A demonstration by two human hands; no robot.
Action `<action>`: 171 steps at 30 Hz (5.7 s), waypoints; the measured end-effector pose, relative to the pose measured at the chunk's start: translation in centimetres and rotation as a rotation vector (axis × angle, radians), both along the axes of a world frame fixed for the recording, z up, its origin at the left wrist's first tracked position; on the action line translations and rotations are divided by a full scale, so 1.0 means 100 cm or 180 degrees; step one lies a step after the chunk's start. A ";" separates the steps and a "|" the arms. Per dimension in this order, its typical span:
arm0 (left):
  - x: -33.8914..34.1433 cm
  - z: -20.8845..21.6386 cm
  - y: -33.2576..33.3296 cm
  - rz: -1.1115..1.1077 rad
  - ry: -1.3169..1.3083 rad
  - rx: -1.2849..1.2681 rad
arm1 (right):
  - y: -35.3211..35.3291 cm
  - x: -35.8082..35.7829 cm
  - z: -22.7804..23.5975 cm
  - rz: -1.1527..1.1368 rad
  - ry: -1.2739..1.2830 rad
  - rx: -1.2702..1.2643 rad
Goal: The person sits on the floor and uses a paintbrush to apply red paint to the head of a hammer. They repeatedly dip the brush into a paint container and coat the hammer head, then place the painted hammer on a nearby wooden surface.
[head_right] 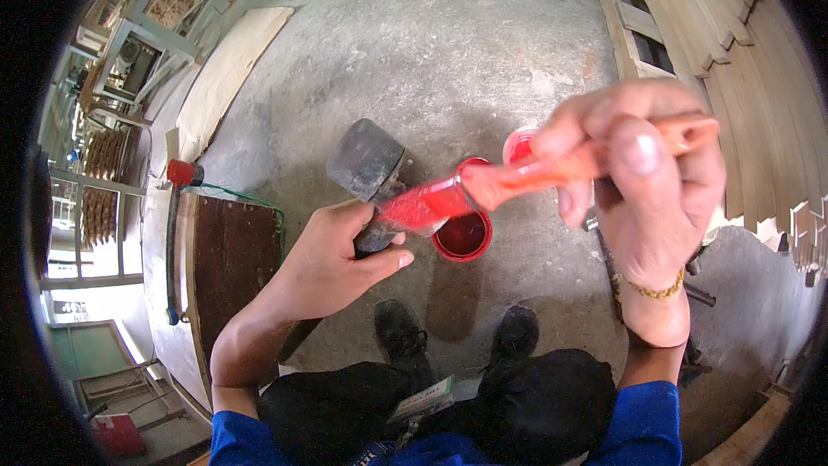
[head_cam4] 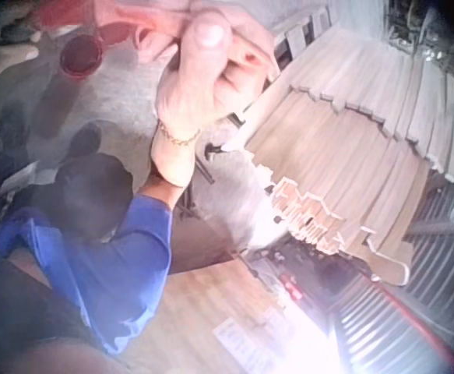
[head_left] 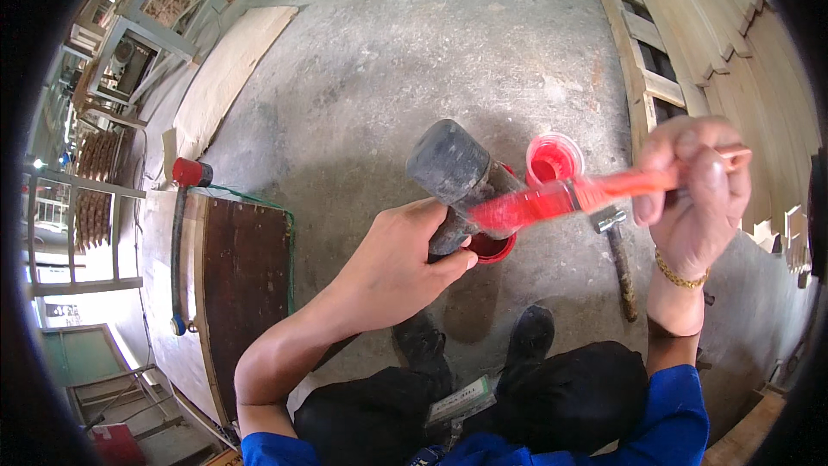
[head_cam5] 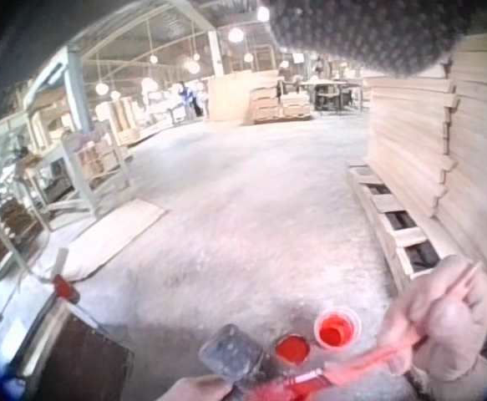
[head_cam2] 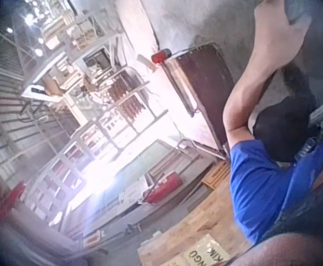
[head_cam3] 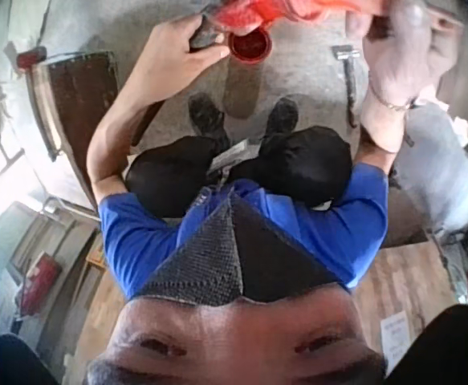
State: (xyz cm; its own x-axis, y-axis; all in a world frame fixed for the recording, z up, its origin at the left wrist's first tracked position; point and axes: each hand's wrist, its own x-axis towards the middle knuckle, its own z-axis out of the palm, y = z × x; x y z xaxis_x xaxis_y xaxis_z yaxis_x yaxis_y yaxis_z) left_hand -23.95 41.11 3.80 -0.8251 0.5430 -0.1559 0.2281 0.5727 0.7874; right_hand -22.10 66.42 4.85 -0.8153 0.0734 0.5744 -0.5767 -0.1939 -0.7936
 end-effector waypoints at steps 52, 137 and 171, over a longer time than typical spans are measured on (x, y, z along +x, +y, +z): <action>-0.026 -0.080 0.041 0.0114 -0.1753 0.0083 | 0.034 0.023 -0.047 0.0627 0.1871 0.2725; 0.000 -0.104 0.016 -0.0604 -0.0604 0.0912 | 0.030 0.015 -0.074 0.0550 -0.0751 -0.0388; 0.014 -0.085 0.047 0.0166 -0.0070 -0.0085 | 0.044 0.018 -0.082 -0.0314 -0.0645 -0.0590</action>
State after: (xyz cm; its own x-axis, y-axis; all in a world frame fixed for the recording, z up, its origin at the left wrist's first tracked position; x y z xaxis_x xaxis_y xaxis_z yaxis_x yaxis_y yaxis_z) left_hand -22.59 45.78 -4.74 -0.8483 0.4949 -0.1882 0.1803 0.6041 0.7762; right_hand -20.29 70.83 -3.31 -0.8957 0.2465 0.3701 -0.4334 -0.2974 -0.8507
